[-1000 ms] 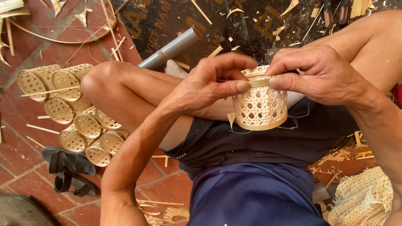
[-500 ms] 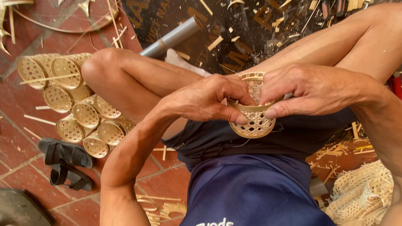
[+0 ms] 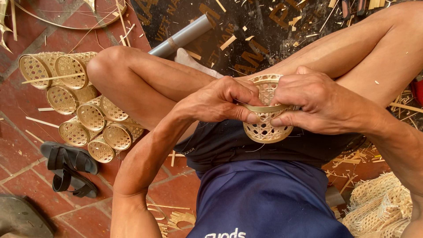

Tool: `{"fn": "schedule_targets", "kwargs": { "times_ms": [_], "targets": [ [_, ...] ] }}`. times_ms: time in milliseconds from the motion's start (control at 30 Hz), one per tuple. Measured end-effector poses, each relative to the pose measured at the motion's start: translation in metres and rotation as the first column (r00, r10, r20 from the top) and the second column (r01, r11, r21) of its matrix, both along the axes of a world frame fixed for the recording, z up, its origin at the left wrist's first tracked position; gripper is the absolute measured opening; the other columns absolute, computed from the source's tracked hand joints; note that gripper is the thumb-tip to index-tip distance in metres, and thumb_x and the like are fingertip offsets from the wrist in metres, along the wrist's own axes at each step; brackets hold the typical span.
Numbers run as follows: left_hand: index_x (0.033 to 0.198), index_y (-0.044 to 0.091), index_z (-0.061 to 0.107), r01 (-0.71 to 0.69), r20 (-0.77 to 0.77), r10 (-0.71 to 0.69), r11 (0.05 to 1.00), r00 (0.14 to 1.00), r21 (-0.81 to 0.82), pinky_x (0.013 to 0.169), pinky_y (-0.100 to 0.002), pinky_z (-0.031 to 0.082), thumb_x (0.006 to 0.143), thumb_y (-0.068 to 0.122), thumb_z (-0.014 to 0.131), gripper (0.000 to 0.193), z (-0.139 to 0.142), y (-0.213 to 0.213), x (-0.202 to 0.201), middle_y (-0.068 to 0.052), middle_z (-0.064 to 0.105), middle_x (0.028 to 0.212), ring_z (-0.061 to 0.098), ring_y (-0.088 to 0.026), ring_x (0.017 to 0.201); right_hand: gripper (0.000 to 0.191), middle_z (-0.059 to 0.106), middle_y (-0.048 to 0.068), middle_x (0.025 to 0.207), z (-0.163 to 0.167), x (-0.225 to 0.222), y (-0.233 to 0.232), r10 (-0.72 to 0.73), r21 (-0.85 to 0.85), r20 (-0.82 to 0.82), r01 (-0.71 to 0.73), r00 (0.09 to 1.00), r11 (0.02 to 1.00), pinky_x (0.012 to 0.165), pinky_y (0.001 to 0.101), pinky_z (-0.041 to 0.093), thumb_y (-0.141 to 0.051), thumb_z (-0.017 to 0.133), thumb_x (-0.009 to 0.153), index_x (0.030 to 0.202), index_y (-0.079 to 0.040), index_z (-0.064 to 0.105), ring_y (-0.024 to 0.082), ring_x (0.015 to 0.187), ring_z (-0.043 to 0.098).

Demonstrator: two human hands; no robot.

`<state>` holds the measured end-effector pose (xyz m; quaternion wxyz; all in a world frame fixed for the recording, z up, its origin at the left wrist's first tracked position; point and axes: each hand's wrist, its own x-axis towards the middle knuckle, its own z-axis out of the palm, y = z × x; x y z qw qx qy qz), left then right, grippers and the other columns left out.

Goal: The person sits on the floor assembling woven bamboo baskets. They bend a thin bamboo strip into a ring using a PVC pipe as a form, weave and tuck the strip around the rim of a perforated basket body, press a woven bamboo base into the bottom, and apply glue from a squeeze bottle around the base rim to secure it.

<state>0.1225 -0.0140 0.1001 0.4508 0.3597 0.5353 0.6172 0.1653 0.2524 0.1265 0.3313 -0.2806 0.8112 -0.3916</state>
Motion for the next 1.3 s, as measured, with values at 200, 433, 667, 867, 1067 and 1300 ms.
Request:
{"fn": "schedule_targets", "kwargs": {
  "times_ms": [200,433,667,867,1067,1300],
  "targets": [
    [0.11,0.008,0.077,-0.353,-0.521,0.242,0.927,0.819,-0.124,0.081,-0.039,0.052,0.093,0.022,0.081,0.022,0.016,-0.001,0.008,-0.005,0.064,0.086,0.061,-0.024,0.089,0.032,0.067,0.005,0.1,-0.002,0.0,0.005,-0.395,-0.453,-0.014,0.346,0.919,0.821,0.089,0.0366,0.048,-0.022,0.077,0.085,0.111,-0.007,0.066,0.021,0.101,0.065],
    [0.116,0.004,0.068,-0.741,-0.885,0.32,0.67,0.338,-0.04,0.083,-0.039,0.054,0.094,0.008,0.076,0.024,-0.032,0.065,0.031,-0.009,0.064,0.102,0.063,-0.029,0.096,0.037,0.071,0.01,0.108,-0.049,-0.014,-0.02,-0.719,-0.34,0.219,0.742,0.66,0.578,0.078,0.025,0.059,-0.009,0.072,0.101,0.133,0.005,0.061,0.013,0.092,0.069],
    [0.132,0.011,0.061,-0.767,-0.713,0.616,0.618,0.335,0.174,0.094,-0.031,0.06,0.101,0.008,0.071,0.033,-0.054,0.056,0.032,-0.007,0.067,0.127,0.069,-0.024,0.108,0.006,0.073,0.014,0.09,-0.124,-0.033,0.019,-0.453,-0.032,-0.624,0.559,0.637,0.828,0.063,0.0332,0.056,-0.004,0.068,0.109,0.109,0.001,0.072,0.022,0.073,0.069],
    [0.134,0.008,0.06,-0.895,-0.822,0.472,0.436,0.32,-0.099,0.071,-0.042,0.055,0.095,0.028,0.076,0.047,-0.096,0.053,-0.023,-0.011,0.061,0.096,0.065,-0.029,0.083,0.012,0.067,0.011,0.082,-0.131,-0.067,0.017,-0.28,0.047,-0.673,0.417,0.684,0.908,0.065,0.0358,0.054,-0.003,0.066,0.11,0.099,0.001,0.07,0.023,0.069,0.067],
    [0.119,0.014,0.063,-0.922,-0.896,0.37,0.375,0.243,-0.095,0.066,-0.041,0.056,0.101,0.022,0.062,0.019,-0.124,0.071,-0.016,-0.007,0.065,0.091,0.07,-0.028,0.081,0.032,0.068,0.01,0.079,-0.117,-0.078,0.006,-0.016,0.305,-0.736,0.353,0.676,0.885,0.06,0.0413,0.053,-0.032,0.077,0.103,0.084,-0.007,0.07,0.028,0.069,0.068],
    [0.121,0.009,0.06,-0.878,-0.905,0.27,0.442,0.328,-0.186,0.05,-0.044,0.051,0.096,0.013,0.053,0.026,-0.132,0.08,-0.02,-0.009,0.07,0.073,0.069,-0.031,0.061,0.028,0.067,0.009,0.073,-0.118,-0.071,0.013,0.138,0.458,-0.741,0.345,0.657,0.819,0.059,0.0392,0.052,-0.024,0.073,0.102,0.079,-0.008,0.067,0.024,0.06,0.067]
  ]
}}
